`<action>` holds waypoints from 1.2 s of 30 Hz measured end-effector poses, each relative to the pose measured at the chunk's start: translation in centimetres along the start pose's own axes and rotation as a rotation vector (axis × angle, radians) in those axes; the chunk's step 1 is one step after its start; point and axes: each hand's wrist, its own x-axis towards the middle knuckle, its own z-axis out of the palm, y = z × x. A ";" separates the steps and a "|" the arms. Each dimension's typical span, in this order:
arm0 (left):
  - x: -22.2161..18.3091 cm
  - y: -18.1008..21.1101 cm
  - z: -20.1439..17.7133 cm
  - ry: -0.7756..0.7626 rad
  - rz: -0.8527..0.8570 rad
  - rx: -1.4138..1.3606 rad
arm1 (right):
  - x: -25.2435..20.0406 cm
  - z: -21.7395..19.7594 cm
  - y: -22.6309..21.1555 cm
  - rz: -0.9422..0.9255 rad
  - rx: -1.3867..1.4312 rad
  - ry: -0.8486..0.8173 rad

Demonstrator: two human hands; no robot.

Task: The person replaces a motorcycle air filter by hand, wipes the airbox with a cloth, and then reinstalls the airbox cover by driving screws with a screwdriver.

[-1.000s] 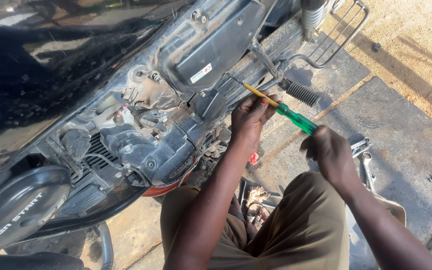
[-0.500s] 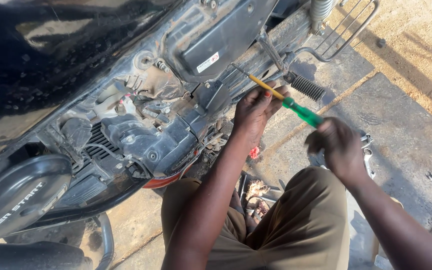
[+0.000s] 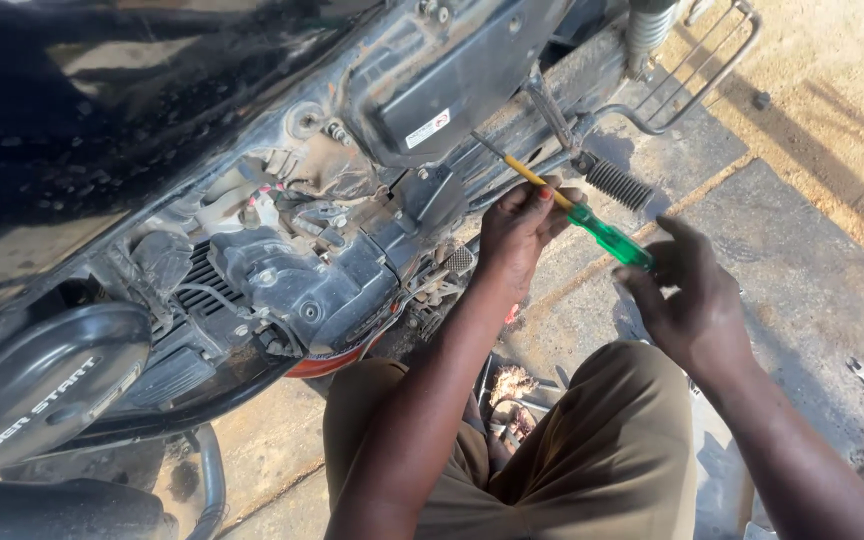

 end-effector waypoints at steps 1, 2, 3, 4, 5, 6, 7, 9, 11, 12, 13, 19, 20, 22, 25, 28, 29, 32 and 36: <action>-0.1 -0.2 -0.2 0.063 0.012 0.050 | -0.2 0.2 0.7 -0.077 -0.037 -0.005; -0.2 -0.7 -0.4 0.124 0.016 0.099 | -0.6 0.4 1.4 -0.146 -0.076 -0.008; -0.3 -0.4 -0.1 0.125 0.015 0.099 | -1.5 1.4 4.6 -0.146 -0.076 -0.009; -0.4 -0.2 0.2 0.145 0.054 0.138 | -2.6 2.2 7.9 0.076 0.100 -0.082; -0.4 0.0 0.5 0.165 0.094 0.176 | -3.6 3.0 11.2 0.296 0.278 -0.159; -0.7 0.8 1.4 0.163 0.090 0.175 | -3.6 2.6 9.8 0.299 0.276 -0.157; -1.1 1.6 2.3 0.086 0.024 -0.015 | -3.5 2.2 8.4 0.361 0.221 -0.176; -0.4 1.5 2.0 0.000 -0.033 -0.201 | -2.1 1.3 5.0 0.410 0.167 -0.187; 0.5 -0.9 -0.6 0.121 0.088 -0.026 | -0.4 0.2 0.9 -0.158 -0.240 -0.053; 0.3 -0.6 -0.4 0.126 0.087 -0.027 | -0.6 0.5 0.9 -0.156 -0.238 -0.058; 0.1 -0.3 -0.3 0.144 0.091 0.048 | -0.8 0.7 1.0 -0.061 -0.148 -0.047; 0.2 0.4 0.3 0.009 0.031 -0.158 | -1.5 1.0 3.0 0.296 0.087 -0.100; 1.0 -0.6 -0.9 0.050 0.096 -0.060 | -1.3 0.9 2.6 0.110 0.015 -0.086; 1.0 -0.6 -1.4 0.082 0.116 0.010 | -0.8 1.1 2.2 0.084 -0.015 -0.074; -0.4 1.5 0.9 0.054 0.037 -0.057 | -0.9 1.7 4.7 0.328 0.096 -0.133; 0.4 0.1 -0.4 0.032 0.031 -0.089 | -0.7 1.5 3.9 0.414 0.210 -0.186; 1.1 -1.1 -1.7 0.076 0.118 0.013 | -0.4 1.4 2.8 0.243 0.179 -0.173; 0.6 -0.6 -1.4 0.195 0.139 0.206 | -0.1 1.2 1.3 0.068 0.084 -0.116; -0.4 1.8 0.9 -0.043 -0.025 -0.157 | -0.7 1.5 4.7 0.510 0.339 -0.187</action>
